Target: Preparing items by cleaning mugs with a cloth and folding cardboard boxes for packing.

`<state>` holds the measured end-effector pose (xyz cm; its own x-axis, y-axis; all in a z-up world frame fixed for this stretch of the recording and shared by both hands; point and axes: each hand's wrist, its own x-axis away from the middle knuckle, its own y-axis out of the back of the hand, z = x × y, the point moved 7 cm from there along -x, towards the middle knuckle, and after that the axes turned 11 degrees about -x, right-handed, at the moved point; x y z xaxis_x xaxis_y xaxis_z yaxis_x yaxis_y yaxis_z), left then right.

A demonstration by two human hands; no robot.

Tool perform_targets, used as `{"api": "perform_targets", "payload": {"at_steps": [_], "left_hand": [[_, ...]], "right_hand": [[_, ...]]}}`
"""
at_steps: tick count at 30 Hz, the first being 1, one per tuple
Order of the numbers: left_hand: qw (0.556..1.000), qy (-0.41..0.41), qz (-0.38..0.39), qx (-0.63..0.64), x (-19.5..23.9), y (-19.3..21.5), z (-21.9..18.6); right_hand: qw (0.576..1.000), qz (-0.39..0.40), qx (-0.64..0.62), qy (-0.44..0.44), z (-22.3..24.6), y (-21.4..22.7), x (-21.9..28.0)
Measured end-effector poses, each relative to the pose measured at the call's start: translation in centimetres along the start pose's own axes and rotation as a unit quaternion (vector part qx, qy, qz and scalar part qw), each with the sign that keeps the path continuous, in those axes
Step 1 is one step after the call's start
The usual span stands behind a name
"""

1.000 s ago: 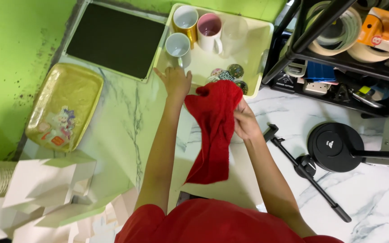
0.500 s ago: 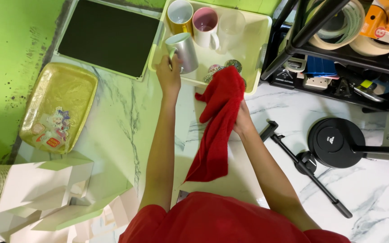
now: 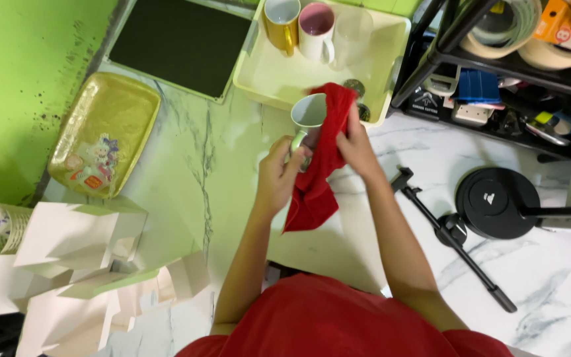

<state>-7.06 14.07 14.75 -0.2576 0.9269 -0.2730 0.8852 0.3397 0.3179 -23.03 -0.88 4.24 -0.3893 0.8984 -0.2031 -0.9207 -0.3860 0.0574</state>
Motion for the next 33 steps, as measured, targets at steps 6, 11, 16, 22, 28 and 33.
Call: {"api": "perform_targets", "payload": {"at_steps": [6,11,16,22,28,33], "left_hand": [[0.905,0.114,0.095,0.399,3.5,-3.5,7.8],[0.941,0.131,0.035,0.310,3.5,-3.2,7.1],[0.990,0.002,-0.124,-0.069,3.1,-3.6,7.7],[0.992,0.096,-0.061,0.048,4.3,-5.7,9.2],[0.803,0.218,-0.013,0.554,8.4,-9.2,17.5],[0.871,0.077,0.082,0.479,8.4,-5.9,7.6]], "right_hand": [[0.919,0.207,-0.317,-0.110,-1.3,0.6,2.3],[0.865,0.190,-0.423,-0.193,-5.1,-0.2,5.9],[0.911,0.035,-0.391,-0.130,-3.0,-2.9,7.3],[0.998,-0.030,0.002,-0.055,-1.9,-1.7,9.6],[0.971,0.119,0.103,0.177,5.2,-4.2,11.9],[0.949,0.145,-0.238,-0.149,3.8,-5.6,10.6]]}}
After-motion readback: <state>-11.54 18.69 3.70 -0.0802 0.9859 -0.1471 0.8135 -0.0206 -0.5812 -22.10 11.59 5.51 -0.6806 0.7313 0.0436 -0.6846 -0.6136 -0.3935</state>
